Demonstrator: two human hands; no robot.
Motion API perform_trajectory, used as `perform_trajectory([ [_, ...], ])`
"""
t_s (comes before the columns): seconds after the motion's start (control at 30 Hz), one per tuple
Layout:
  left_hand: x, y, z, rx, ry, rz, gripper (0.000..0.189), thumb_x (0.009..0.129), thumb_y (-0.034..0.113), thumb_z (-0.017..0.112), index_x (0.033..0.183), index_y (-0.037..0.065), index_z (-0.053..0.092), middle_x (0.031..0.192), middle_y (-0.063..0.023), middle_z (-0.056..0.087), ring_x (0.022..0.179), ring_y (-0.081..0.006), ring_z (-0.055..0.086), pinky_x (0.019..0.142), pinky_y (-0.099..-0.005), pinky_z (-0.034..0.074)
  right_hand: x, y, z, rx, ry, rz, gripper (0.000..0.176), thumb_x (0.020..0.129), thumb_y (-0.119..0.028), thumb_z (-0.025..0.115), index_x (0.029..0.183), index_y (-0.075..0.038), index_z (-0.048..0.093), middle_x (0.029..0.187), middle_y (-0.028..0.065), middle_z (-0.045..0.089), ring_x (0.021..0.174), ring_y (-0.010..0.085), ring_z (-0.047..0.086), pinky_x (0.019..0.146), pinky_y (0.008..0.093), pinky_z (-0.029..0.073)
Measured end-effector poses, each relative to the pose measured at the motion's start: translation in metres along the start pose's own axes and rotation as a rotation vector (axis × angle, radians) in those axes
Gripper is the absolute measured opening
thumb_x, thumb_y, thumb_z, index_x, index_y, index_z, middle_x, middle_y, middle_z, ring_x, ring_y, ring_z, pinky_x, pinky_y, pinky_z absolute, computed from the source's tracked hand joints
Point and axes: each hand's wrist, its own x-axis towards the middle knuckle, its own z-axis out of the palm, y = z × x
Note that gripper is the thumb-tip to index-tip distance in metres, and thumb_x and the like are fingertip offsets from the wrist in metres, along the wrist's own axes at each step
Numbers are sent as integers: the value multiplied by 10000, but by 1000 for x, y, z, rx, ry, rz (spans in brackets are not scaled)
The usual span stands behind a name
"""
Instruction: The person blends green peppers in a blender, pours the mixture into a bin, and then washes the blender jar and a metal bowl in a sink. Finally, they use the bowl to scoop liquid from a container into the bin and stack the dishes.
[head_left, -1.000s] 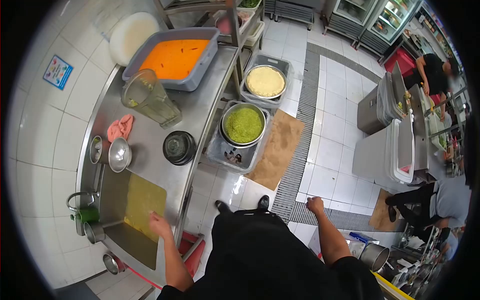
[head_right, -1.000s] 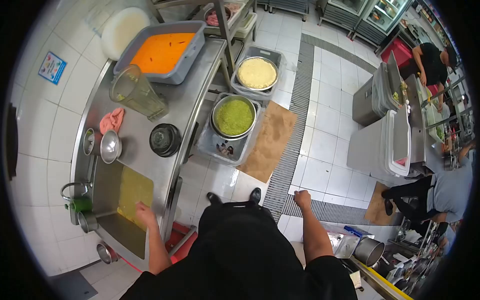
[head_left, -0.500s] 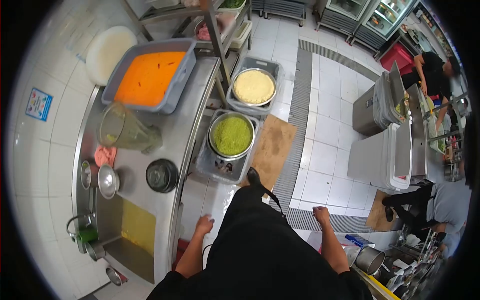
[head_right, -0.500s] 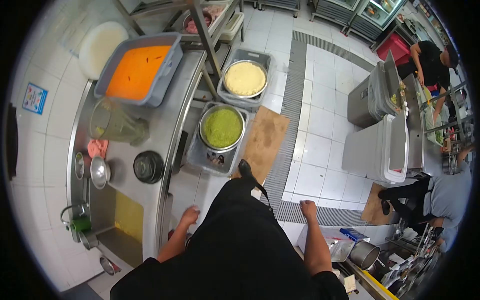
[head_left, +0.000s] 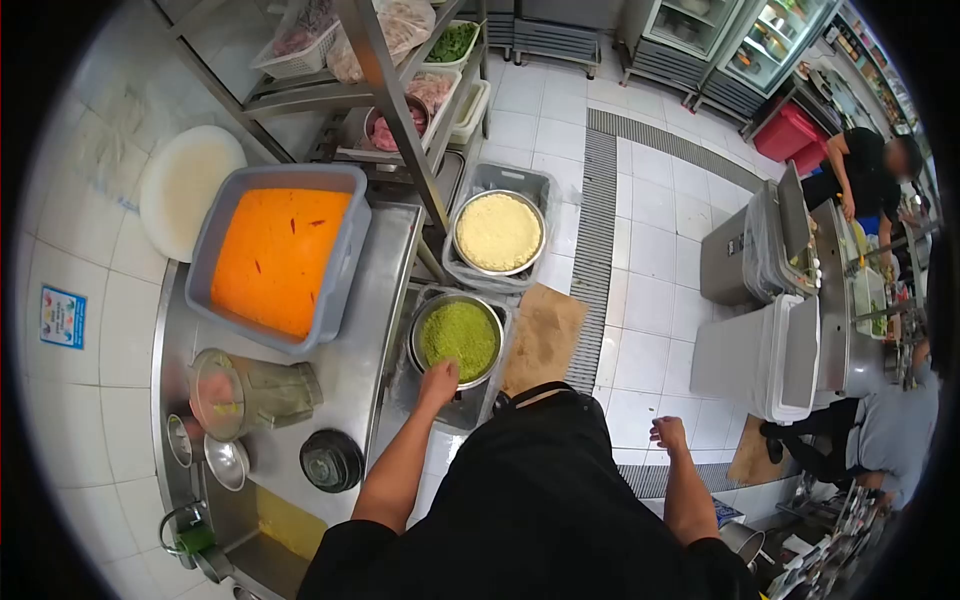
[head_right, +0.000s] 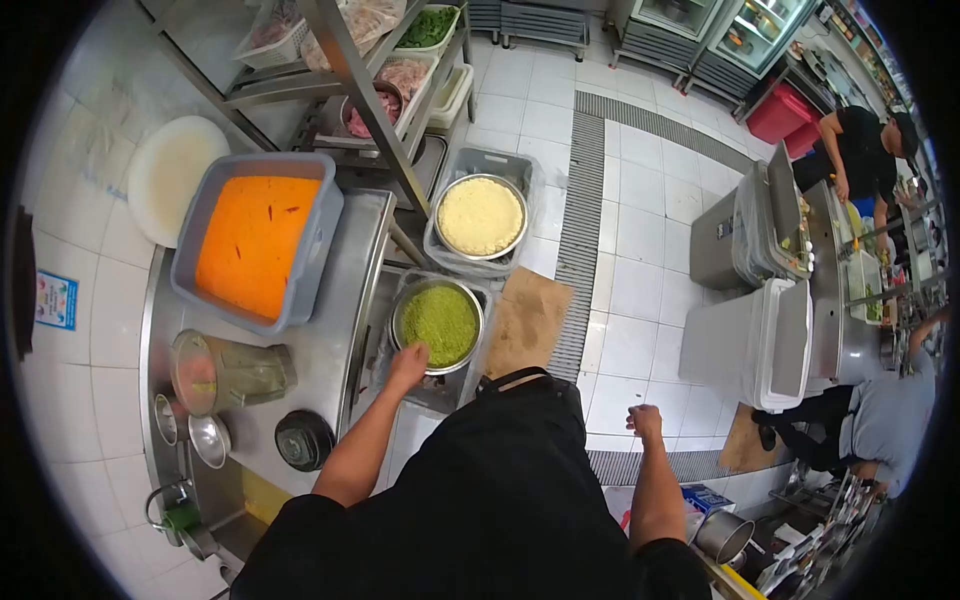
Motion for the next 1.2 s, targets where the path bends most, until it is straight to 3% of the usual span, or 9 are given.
perform_trajectory([
  [0.23, 145, 153, -111, 148, 523, 395, 251, 853, 218, 644, 1050, 65, 677, 1141, -123, 617, 1161, -335, 533, 1035, -548, 359, 156, -203, 38, -374, -96, -364, 248, 874, -248, 621, 857, -16, 706, 721, 99, 706, 567, 185, 673, 470, 316, 508],
  [0.27, 160, 163, -120, 154, 522, 376, 251, 853, 218, 644, 1050, 65, 677, 1141, -123, 617, 1161, -335, 533, 1035, -548, 359, 175, -244, 55, -474, -44, -394, 300, 844, -286, 612, 741, -26, 723, 651, 121, 697, 636, 240, 703, 663, 368, 553],
  [0.33, 199, 178, -132, 486, 634, 299, 400, 830, 220, 672, 1207, 99, 617, 1344, -142, 508, 1299, -367, 424, 1106, -621, 250, 229, -315, 103, -465, -51, -519, 276, 838, -285, 600, 759, -56, 732, 735, 162, 710, 706, 301, 705, 694, 417, 554],
  [0.5, 263, 162, -116, 704, 551, 29, 628, 813, 320, 700, 1370, 115, 494, 1476, -228, 346, 1386, -462, 294, 1118, -680, 172, 337, -480, 270, -738, -87, -1476, 254, 824, -298, 619, 761, -81, 735, 674, 113, 685, 708, 310, 688, 684, 420, 548],
  [0.63, 268, 155, -110, 783, 500, -46, 687, 814, 344, 694, 1412, 116, 444, 1493, -244, 322, 1393, -475, 286, 1126, -672, 158, 377, -605, 420, -543, -301, -1087, 518, 946, -455, 461, 709, -69, 712, 683, 131, 684, 755, 335, 680, 774, 455, 511],
  [0.73, 269, 149, -107, 819, 469, -40, 744, 841, 412, 643, 1470, 122, 370, 1514, -251, 296, 1397, -486, 294, 1130, -673, 142, 363, -702, 487, -383, -330, -908, 508, 939, -472, 475, 980, -18, 699, 1000, 256, 680, 984, 445, 642, 888, 515, 488],
  [0.87, 268, 143, -108, 836, 397, -29, 794, 854, 440, 612, 1515, 142, 289, 1509, -270, 281, 1389, -499, 298, 1140, -656, 138, 367, -768, 561, -139, -207, -748, 511, 893, -382, 626, 1219, 8, 574, 1084, 295, 652, 1058, 456, 619, 906, 501, 499],
  [1.0, 267, 140, -105, 855, 396, -44, 793, 863, 427, 611, 1529, 169, 267, 1510, -263, 277, 1387, -496, 307, 1137, -659, 139, 427, -789, 639, -295, -417, -955, 490, 870, -431, 623, 851, 51, 710, 1014, 302, 672, 1023, 434, 639, 888, 459, 512],
  [1.2, 267, 141, -105, 855, 385, -45, 807, 846, 382, 642, 1526, 155, 271, 1497, -271, 297, 1388, -492, 313, 1140, -649, 153, 364, -806, 543, -40, -99, -708, 477, 787, -405, 680, 984, 30, 694, 1012, 273, 683, 988, 442, 649, 857, 470, 522],
])
